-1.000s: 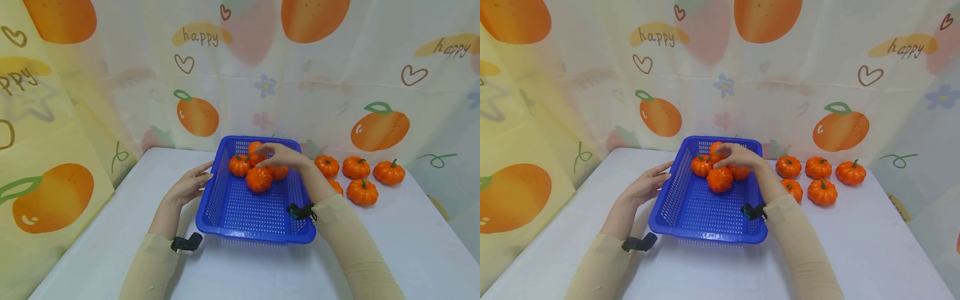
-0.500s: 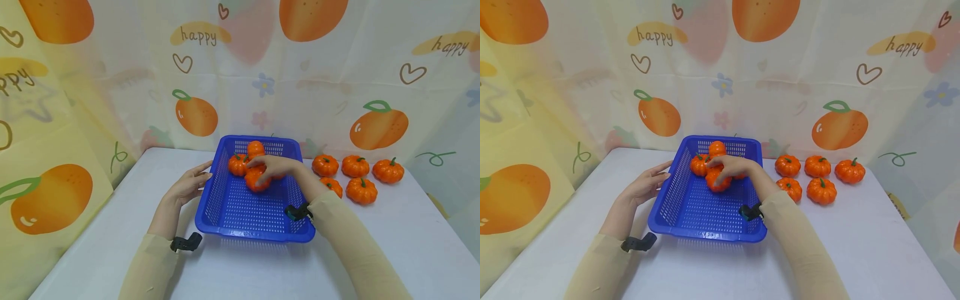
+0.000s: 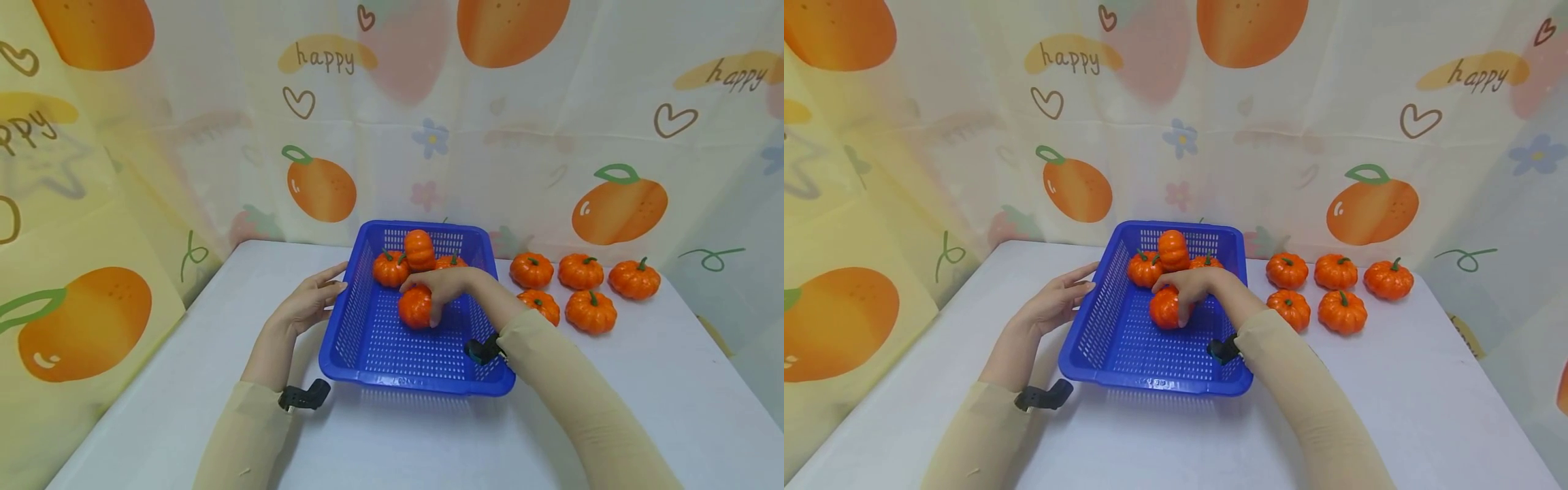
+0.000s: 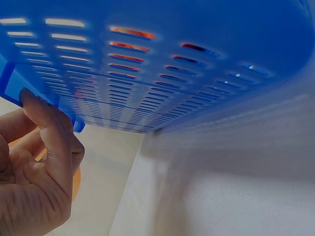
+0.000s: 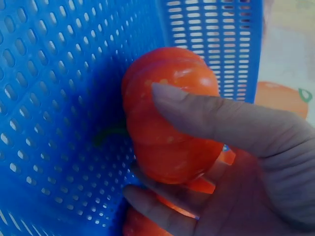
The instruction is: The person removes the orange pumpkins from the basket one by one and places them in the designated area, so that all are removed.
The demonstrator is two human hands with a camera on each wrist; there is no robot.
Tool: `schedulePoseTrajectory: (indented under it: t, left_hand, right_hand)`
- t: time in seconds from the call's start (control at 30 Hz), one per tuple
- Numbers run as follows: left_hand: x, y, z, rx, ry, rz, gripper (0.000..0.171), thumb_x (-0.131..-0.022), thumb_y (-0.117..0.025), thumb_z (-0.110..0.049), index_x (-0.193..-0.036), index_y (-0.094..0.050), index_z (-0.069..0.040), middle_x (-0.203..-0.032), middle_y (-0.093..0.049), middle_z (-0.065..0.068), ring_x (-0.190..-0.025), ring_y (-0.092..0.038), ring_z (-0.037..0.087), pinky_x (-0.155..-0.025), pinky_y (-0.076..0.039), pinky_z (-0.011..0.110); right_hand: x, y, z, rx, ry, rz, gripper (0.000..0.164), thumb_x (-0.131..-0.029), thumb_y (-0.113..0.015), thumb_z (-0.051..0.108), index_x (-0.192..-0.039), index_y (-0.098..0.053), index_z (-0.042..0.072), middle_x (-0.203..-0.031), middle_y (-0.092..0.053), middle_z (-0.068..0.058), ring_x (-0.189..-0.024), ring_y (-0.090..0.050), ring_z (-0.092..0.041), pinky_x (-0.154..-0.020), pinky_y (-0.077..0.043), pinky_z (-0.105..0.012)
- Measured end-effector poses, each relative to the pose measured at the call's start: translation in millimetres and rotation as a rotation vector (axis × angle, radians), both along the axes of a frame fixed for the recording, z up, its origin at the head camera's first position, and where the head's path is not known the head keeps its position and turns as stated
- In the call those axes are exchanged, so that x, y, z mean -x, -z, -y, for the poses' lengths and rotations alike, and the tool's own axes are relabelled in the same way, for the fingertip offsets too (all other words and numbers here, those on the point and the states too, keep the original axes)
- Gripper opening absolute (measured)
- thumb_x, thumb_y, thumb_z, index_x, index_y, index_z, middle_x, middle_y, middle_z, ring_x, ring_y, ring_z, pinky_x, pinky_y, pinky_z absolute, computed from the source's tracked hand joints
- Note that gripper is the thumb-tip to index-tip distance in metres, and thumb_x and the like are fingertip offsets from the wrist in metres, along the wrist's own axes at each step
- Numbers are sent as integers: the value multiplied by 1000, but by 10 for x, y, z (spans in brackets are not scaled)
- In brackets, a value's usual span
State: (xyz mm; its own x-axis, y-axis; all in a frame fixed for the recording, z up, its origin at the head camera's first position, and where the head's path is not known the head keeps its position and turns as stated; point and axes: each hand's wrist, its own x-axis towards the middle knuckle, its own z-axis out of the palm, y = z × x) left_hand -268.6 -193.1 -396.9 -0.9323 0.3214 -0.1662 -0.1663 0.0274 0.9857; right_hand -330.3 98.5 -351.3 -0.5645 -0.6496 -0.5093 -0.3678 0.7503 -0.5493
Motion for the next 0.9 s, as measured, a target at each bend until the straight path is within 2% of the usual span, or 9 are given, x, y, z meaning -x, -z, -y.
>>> schedulePoseTrajectory:
  t: [0.17, 0.27, 0.37, 0.47, 0.63, 0.77, 0.9]
  left_hand:
    - [1, 1, 3, 3, 3, -5, 63, -103, -51, -19, -159, -22, -16, -101, -63, -4, -85, -66, 6, -77, -57, 24]
    - [1, 3, 5, 3, 3, -6, 63, -103, -51, -19, -159, -22, -16, -100, -63, -4, -84, -66, 6, -77, -57, 23]
    - [-2, 1, 4, 3, 1, -5, 63, -103, -51, -19, -159, -22, -16, -100, -63, -4, -84, -66, 6, -77, -57, 23]
    - [-4, -2, 1, 1, -1, -2, 63, -103, -52, -19, -159, -22, -16, -99, -63, -4, -83, -66, 6, -77, -57, 24]
    - [0, -1, -4, 1, -6, -2, 63, -102, -53, -19, -158, -23, -16, -97, -64, -4, -82, -66, 6, -76, -57, 24]
    - [-3, -3, -5, -4, -5, -1, 63, -102, -52, -19, -158, -23, -16, -96, -64, -4, -82, -66, 6, -75, -57, 23]
    - [-9, -12, -2, -11, 4, -3, 63, -103, -51, -19, -159, -22, -16, -96, -64, -5, -82, -66, 6, -75, -57, 23]
  right_hand:
    - [0, 3, -10, -8, 4, -8, 84, -75, -79, 3, -147, -39, 21, -152, -34, -11, -129, -42, -29, -109, -46, -44]
    - [5, 4, -11, 23, 21, -9, 83, -73, -77, 1, -145, -39, 18, -145, -37, -11, -120, -45, -27, -96, -52, -35]
    - [13, 2, -10, 90, 26, -33, 82, -70, -74, 3, -142, -37, 12, -140, -40, -13, -116, -46, -26, -86, -51, -29]
    - [13, -22, -16, 160, 54, -75, 82, -68, -74, 7, -140, -35, 9, -140, -41, -14, -118, -47, -26, -91, -49, -30]
    - [1, -89, -24, 279, 128, -118, 84, -66, -77, 12, -138, -33, 11, -143, -41, -15, -122, -50, -30, -106, -47, -42]
    - [5, -131, -29, 404, 151, -109, 87, -68, -77, 11, -141, -29, 14, -146, -37, -15, -123, -50, -32, -106, -48, -45]
    - [0, -192, -34, 535, 167, -97, 89, -69, -73, 6, -145, -29, 20, -144, -40, -14, -119, -53, -32, -101, -51, -44]
